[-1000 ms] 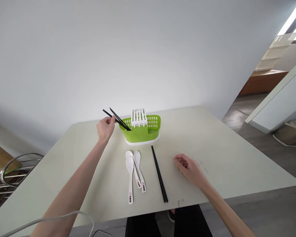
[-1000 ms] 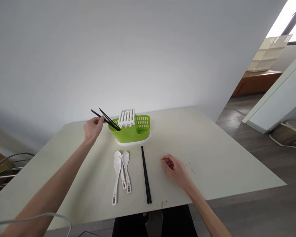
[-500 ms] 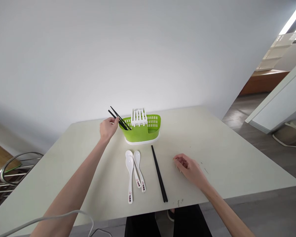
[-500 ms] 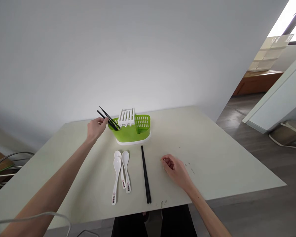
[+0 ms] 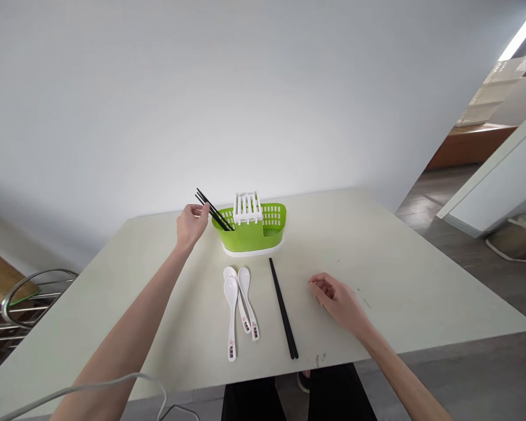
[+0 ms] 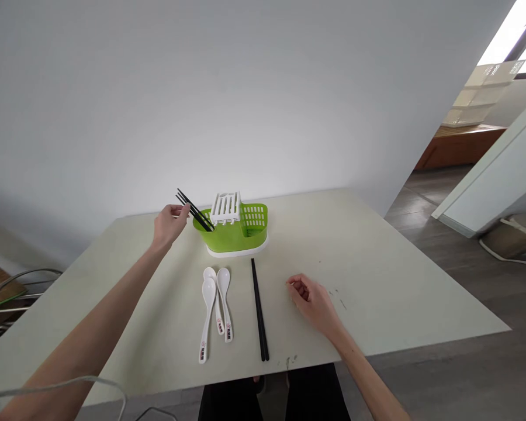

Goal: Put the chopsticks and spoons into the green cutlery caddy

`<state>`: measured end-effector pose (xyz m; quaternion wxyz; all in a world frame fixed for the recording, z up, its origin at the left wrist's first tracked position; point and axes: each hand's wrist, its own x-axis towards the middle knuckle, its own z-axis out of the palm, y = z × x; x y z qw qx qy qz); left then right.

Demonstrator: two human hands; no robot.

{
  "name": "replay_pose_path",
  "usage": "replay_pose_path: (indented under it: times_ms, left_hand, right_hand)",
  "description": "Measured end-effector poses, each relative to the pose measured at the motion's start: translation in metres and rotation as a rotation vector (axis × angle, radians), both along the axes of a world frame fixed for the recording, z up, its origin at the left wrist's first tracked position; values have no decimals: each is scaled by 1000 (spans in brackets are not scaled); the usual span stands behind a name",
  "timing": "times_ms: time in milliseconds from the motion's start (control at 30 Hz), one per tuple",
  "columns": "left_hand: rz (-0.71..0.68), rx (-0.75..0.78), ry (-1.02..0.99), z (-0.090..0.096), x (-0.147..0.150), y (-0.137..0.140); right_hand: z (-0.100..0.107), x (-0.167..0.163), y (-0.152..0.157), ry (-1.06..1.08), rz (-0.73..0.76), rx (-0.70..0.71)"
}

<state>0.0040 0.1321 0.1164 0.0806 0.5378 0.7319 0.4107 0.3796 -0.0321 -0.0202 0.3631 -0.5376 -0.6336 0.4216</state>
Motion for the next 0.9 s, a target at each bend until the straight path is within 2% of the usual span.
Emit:
replay_pose_path:
  times_ms: [67, 167, 233, 300, 433, 567, 733, 900]
  left_hand:
    - [7, 54, -30, 3, 3, -5]
    - [14, 224, -79, 4, 12, -22]
    - [1, 337, -99, 0, 18, -39]
    - [-33, 380, -122, -9, 22, -59]
    - [-108, 276, -161, -34, 24, -90]
    - [-92, 177, -179, -52, 20, -100]
    - [-124, 137, -159, -63, 22, -105]
    - [-222, 169, -91, -65, 33, -118]
  right_hand:
    - [-1, 1, 0, -6, 2, 1]
    - [-3, 1, 1, -13, -4, 14]
    - [-2, 1, 1, -20, -13, 22]
    - [-1, -2, 1, -42, -21, 23]
    - [9, -19, -4, -148, 25, 10]
    - [21, -49, -9, -300, 107, 21]
    - [32, -82, -11, -627, 94, 31]
    - [42, -90, -10, -830, 118, -31]
